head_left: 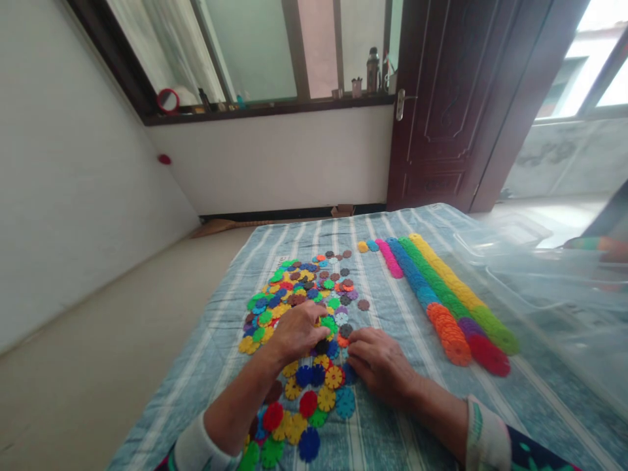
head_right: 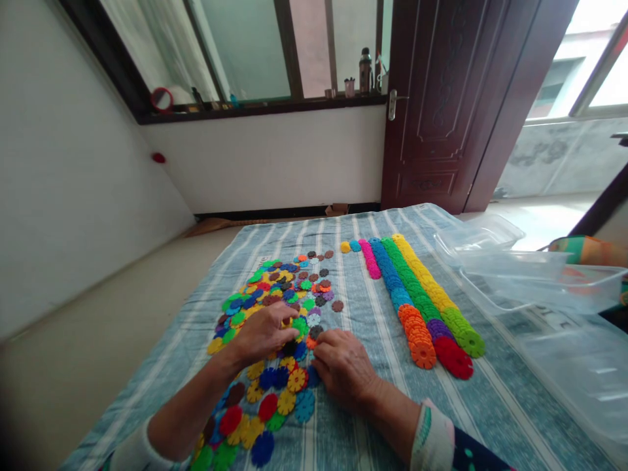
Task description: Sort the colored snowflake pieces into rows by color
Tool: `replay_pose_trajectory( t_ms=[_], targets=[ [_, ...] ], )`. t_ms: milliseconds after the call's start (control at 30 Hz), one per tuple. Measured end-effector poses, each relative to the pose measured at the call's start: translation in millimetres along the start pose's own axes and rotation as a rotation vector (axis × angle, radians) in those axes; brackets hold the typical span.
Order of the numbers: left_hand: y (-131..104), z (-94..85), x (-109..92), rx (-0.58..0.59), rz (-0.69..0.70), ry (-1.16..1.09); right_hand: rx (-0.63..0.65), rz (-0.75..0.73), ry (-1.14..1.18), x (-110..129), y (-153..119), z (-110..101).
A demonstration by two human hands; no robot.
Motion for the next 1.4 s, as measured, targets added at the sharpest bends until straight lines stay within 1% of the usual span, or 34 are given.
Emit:
replay_pose_trajectory(
  t_ms=[133, 333, 467, 600, 733, 900, 1033, 1100, 1167, 1200, 1300, 1333, 1400],
  targets=[
    [7, 7.2, -3, 0.044, -0.035, 0.103, 0.018, 0.009, -0.017, 0, 1, 1],
    [10, 6.9, -3, 0.086, -0.048, 0.073, 0.035, 0.015, -0.030, 1, 2, 1],
    [11, 5.7, -5, 0.095, -0.072, -0.001, 0.038, 0.014, -0.040, 2, 2, 0],
    [12, 8.5, -2, 0.135, -0.100, -0.109, 0.040, 0.009, -0.048, 2, 3, 0],
    [14, 11.4, 3, 0.157, -0.096, -0.205, 0.042, 0.000, -0.048, 2, 3, 0],
    [12, 13.0, 5, 0.223, -0.087, -0.271, 0.053, 0.001, -0.045, 2, 3, -1],
    [9, 13.0, 8, 0.256, -0.085, -0.429, 0.051, 0.006, -0.045, 2, 3, -1],
    [12, 11.2, 13, 0.263, -0.073, -0.527, 0.044, 0.005, -0.044, 2, 3, 0],
    [19, 7.1, 19, 0.234, -0.087, -0.572, 0.035, 0.001, -0.040, 3, 3, 0],
    [25, 3.9, 23, 0.194, -0.106, -0.560, 0.031, -0.001, -0.037, 3, 4, 0],
    [50, -7.2, 32, 0.027, -0.151, -0.408, 0.026, -0.002, -0.031, 3, 4, 0],
    [60, -9.8, 34, -0.011, -0.153, -0.343, 0.027, 0.000, -0.029, 3, 4, 0],
    [78, -11.1, 34, -0.026, -0.159, -0.246, 0.030, 0.004, -0.024, 4, 4, 0]
  ],
)
Point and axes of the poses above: each hand's wrist, its own y-axis towards the middle knuckle, its own z-axis out of the palm, x = y × z, the point moved 3 cm from there along y, towards the middle knuckle, and after that the axes turned 9 degrees about y, right-handed, at the moved point
